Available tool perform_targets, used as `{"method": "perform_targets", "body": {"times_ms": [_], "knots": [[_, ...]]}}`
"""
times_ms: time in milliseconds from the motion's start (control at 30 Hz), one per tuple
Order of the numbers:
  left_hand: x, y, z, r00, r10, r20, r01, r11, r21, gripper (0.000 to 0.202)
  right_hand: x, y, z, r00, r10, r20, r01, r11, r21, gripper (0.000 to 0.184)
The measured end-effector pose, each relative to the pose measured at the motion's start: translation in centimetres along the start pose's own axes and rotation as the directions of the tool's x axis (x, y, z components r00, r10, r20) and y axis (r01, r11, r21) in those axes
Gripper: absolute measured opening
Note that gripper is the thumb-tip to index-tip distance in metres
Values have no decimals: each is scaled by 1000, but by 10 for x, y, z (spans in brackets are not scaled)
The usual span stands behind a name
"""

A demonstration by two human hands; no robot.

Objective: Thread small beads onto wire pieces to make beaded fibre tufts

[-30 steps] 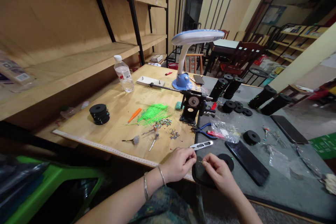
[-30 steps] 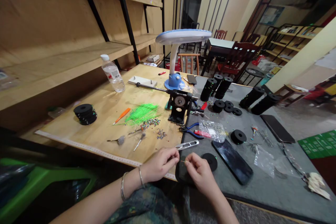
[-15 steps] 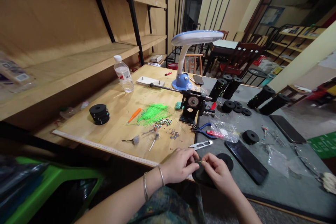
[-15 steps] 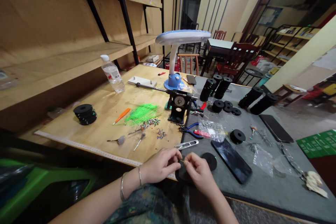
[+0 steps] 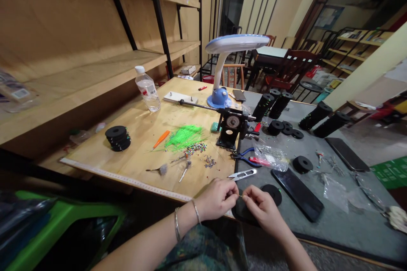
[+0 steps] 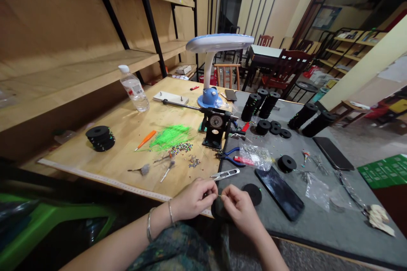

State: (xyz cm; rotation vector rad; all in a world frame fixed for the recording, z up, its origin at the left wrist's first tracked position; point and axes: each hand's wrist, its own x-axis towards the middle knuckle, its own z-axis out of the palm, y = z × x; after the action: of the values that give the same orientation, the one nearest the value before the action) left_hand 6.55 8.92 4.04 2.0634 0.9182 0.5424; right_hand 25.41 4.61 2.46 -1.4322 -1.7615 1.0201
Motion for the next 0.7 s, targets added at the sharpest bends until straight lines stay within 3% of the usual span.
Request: {"method": "perform_targets", "body": {"times_ms": [367,700], "knots": [[2,-3,6,1000,12,-6,-12,998,61,11,0,1,2,1000,-1,22,1,999,-32,24],[-2,-5,0,1000,19,12,-20,995,95,16,-1,4,3,1000,-7,5,8,1000,-14,23]]}}
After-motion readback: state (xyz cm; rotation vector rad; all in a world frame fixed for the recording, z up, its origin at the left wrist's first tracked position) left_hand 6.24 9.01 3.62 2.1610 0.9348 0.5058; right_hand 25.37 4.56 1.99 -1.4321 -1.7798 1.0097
